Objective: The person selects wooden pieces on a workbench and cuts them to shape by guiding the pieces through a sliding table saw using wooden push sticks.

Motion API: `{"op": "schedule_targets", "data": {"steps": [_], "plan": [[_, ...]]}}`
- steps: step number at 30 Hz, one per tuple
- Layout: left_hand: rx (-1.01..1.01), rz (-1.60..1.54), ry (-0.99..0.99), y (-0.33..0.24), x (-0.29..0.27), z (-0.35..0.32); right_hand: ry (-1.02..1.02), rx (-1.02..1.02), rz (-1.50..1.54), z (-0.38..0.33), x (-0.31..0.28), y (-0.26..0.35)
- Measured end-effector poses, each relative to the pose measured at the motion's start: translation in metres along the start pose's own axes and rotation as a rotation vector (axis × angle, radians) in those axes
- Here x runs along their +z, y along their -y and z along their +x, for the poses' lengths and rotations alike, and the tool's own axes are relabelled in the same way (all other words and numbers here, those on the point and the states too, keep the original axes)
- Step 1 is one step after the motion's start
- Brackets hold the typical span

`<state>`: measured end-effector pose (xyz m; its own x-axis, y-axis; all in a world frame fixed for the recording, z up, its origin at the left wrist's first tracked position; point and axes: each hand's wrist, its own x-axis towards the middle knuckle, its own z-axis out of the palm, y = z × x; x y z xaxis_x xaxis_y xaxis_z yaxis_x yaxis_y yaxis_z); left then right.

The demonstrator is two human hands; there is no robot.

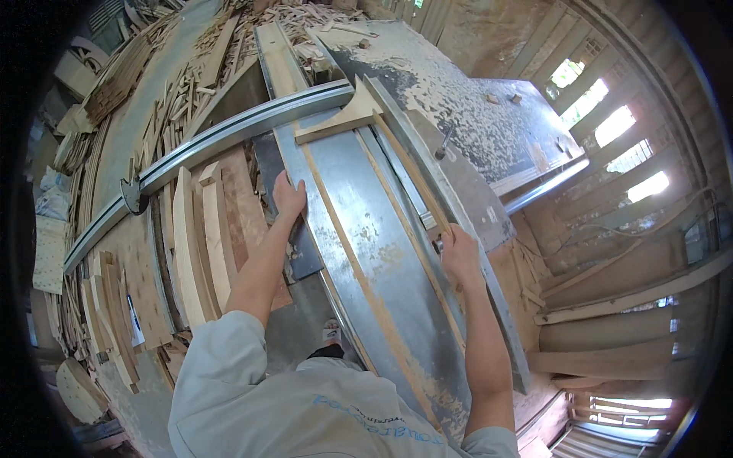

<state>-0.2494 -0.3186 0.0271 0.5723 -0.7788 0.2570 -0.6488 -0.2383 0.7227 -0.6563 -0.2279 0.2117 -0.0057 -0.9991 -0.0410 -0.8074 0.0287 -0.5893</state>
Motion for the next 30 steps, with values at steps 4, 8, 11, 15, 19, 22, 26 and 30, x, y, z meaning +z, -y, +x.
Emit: {"op": "schedule_targets", "data": {"steps": [4,8,11,15,19,22,26,30], "plan": [[0.093,0.085,0.005,0.004,0.015,-0.006,0.016,0.012,-0.064,0.005,-0.011,0.008],[0.105,0.174,0.06,0.003,0.025,0.003,0.037,0.03,-0.074,0.01,-0.012,0.014],[0.125,0.197,0.065,0.001,0.03,0.0,0.058,-0.066,-0.113,0.018,-0.009,0.011],[0.158,0.203,0.082,-0.001,0.019,-0.038,0.0,-0.238,-0.005,0.013,-0.028,0.015],[0.195,0.063,-0.082,-0.011,-0.03,-0.124,-0.019,-0.223,0.001,0.013,-0.031,0.007],[0.11,-0.218,0.035,-0.007,-0.074,-0.206,-0.019,-0.211,-0.046,0.016,-0.028,0.01],[-0.123,-0.207,0.115,-0.011,-0.087,-0.306,-0.077,-0.279,-0.108,0.015,-0.026,0.022],[-0.513,-0.394,0.404,-0.037,-0.058,-0.33,-0.135,-0.34,-0.182,0.016,-0.024,-0.004]]}}
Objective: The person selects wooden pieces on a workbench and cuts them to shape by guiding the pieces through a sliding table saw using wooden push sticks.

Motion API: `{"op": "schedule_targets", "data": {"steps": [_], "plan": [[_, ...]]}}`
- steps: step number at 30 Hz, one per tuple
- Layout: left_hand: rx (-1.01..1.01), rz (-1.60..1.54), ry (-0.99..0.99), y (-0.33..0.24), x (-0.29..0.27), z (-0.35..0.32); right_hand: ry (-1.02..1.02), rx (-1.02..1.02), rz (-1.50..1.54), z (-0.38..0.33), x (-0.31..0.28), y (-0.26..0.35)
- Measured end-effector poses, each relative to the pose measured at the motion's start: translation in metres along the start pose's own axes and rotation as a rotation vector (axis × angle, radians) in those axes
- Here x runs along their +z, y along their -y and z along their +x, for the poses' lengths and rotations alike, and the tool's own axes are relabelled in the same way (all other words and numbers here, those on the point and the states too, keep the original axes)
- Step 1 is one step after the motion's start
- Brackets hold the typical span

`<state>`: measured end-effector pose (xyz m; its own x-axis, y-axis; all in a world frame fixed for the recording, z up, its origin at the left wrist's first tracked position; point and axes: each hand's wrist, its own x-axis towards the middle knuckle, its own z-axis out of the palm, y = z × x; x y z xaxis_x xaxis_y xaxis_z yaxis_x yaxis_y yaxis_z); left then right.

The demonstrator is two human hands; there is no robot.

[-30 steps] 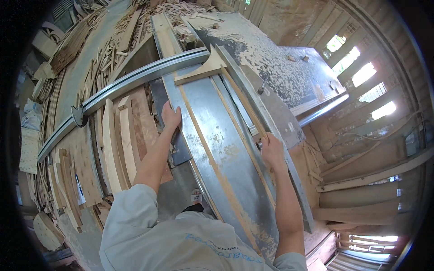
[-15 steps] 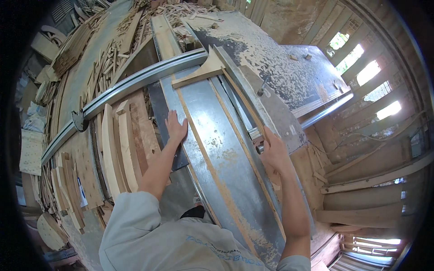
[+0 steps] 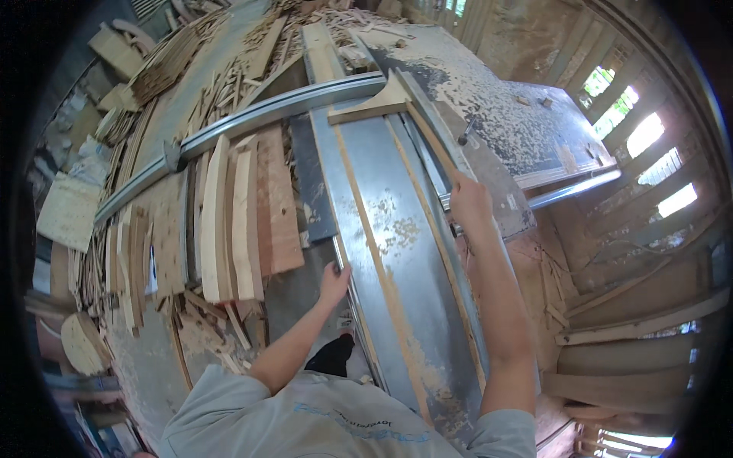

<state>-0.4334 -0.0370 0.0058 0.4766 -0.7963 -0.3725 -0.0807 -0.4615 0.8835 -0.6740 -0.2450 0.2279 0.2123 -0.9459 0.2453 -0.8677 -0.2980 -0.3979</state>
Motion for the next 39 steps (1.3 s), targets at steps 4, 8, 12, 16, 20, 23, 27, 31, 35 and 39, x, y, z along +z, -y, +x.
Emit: {"op": "schedule_targets", "data": {"steps": [4,8,12,16,20,23,27,31,35,39], "plan": [[0.017,0.238,-0.243,0.004,0.024,0.003,-0.039,-0.1,0.005,0.006,0.023,-0.001],[-0.047,0.338,-0.344,-0.014,0.032,-0.001,-0.008,-0.054,-0.068,-0.003,0.029,-0.003],[-0.062,0.357,-0.341,-0.022,0.029,0.005,-0.076,-0.083,0.001,-0.001,0.021,0.005],[-0.037,0.345,-0.371,-0.018,0.027,0.007,-0.066,-0.081,-0.025,-0.003,0.021,0.014],[-0.056,0.33,-0.367,-0.02,0.028,0.011,-0.068,-0.09,-0.041,0.0,0.023,0.013],[-0.058,0.316,-0.358,-0.021,0.028,0.013,-0.06,-0.095,-0.06,0.009,0.026,0.004],[-0.07,0.326,-0.338,-0.022,0.027,0.015,-0.066,-0.122,-0.025,0.017,0.028,-0.006],[-0.059,0.316,-0.333,-0.025,0.026,0.017,-0.095,-0.128,-0.019,0.021,0.025,-0.004],[-0.057,0.31,-0.351,-0.028,0.026,0.021,-0.082,-0.133,-0.016,0.024,0.025,0.003],[-0.065,0.34,-0.327,-0.027,0.024,0.026,-0.12,-0.17,-0.019,0.027,0.032,0.006]]}}
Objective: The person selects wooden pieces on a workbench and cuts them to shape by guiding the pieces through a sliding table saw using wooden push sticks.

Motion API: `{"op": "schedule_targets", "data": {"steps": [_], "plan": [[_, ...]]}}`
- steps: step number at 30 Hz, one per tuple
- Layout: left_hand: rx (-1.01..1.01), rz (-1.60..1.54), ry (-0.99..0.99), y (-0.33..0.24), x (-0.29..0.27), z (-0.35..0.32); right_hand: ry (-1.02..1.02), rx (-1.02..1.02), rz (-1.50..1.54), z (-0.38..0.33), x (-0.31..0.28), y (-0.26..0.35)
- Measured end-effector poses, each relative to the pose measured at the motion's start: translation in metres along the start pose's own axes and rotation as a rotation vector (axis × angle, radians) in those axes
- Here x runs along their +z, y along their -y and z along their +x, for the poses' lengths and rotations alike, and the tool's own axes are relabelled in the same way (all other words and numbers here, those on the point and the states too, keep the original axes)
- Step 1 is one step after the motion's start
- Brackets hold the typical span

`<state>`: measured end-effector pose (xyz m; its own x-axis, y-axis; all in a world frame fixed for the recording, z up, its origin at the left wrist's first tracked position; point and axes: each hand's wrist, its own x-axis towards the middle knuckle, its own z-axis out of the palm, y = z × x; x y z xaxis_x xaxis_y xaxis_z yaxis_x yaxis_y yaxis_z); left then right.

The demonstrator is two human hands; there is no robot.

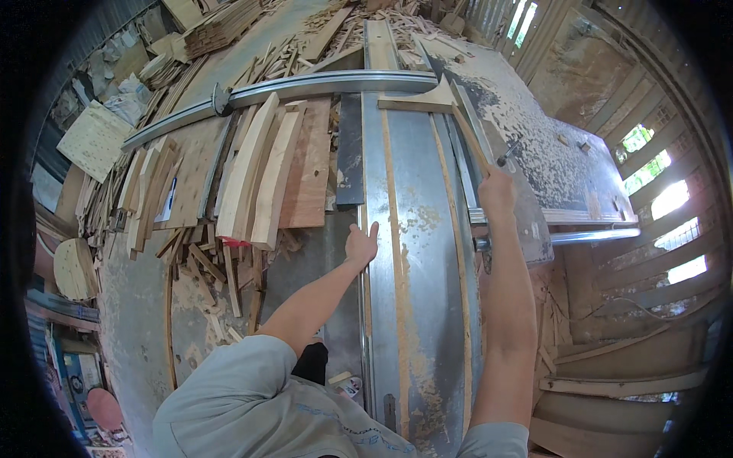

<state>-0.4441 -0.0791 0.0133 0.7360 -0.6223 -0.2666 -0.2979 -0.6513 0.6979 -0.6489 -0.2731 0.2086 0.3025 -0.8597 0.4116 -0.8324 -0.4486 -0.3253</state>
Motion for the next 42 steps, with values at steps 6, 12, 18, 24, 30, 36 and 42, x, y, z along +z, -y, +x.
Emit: {"op": "schedule_targets", "data": {"steps": [6,12,18,24,30,36,42], "plan": [[-0.015,-0.015,0.012,-0.002,-0.002,0.003,-0.007,0.005,0.0,0.003,0.005,0.004],[-0.022,-0.013,0.029,-0.005,-0.002,0.007,-0.012,0.046,-0.02,0.01,0.013,0.008],[-0.035,-0.04,0.036,-0.003,-0.005,0.013,0.065,0.035,-0.089,0.023,0.013,0.03],[-0.023,-0.072,0.038,-0.003,-0.004,0.012,0.016,0.037,-0.058,0.027,0.015,0.025],[-0.03,-0.083,0.028,0.0,-0.002,0.018,0.037,0.067,-0.054,0.028,0.013,0.028],[-0.012,-0.094,0.024,0.004,0.003,0.023,-0.033,0.05,-0.057,0.028,0.024,0.024],[-0.006,-0.091,0.024,0.006,0.002,0.027,0.003,0.038,-0.067,0.027,0.028,0.028]]}}
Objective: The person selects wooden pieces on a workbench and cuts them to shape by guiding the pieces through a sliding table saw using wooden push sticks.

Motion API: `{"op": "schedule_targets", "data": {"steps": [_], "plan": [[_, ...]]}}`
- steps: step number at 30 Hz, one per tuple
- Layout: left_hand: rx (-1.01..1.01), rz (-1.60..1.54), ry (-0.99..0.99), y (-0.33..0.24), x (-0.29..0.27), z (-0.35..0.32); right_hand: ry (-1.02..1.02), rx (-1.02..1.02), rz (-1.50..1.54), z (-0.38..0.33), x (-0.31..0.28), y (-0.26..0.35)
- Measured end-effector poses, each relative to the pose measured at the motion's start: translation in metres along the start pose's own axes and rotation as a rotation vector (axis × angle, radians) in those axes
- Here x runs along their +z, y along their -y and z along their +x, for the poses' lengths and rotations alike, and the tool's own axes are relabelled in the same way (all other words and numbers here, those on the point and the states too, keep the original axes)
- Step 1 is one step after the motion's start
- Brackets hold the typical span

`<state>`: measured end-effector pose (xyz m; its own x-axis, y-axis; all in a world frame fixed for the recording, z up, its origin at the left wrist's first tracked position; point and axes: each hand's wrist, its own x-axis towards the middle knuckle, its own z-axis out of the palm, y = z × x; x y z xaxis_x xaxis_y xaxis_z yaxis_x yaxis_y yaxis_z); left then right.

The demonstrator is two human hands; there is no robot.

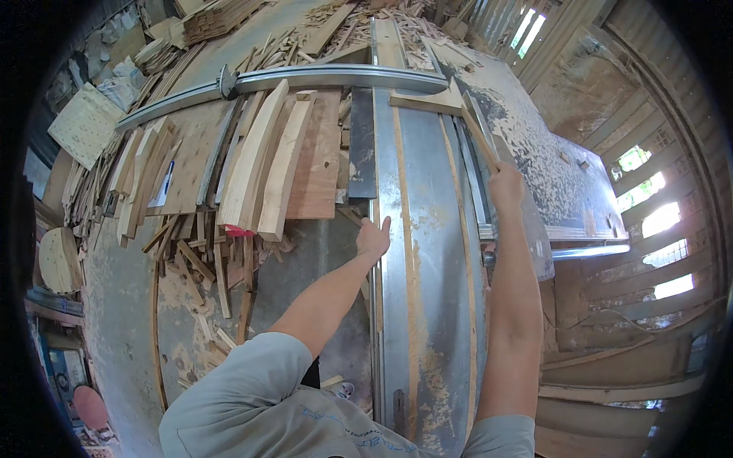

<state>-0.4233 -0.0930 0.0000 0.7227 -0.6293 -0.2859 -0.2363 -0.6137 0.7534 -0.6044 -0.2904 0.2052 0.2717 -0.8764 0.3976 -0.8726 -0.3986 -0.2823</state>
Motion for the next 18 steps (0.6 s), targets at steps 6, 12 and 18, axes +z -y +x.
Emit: {"op": "schedule_targets", "data": {"steps": [6,12,18], "plan": [[0.026,0.003,-0.008,0.0,0.0,0.004,-0.041,-0.025,0.007,0.0,0.01,-0.008],[0.017,0.005,-0.011,0.003,0.002,0.014,-0.077,-0.055,0.055,-0.003,0.021,-0.011],[0.015,-0.005,-0.003,0.003,0.003,0.018,-0.071,-0.056,0.026,0.003,0.024,-0.009]]}}
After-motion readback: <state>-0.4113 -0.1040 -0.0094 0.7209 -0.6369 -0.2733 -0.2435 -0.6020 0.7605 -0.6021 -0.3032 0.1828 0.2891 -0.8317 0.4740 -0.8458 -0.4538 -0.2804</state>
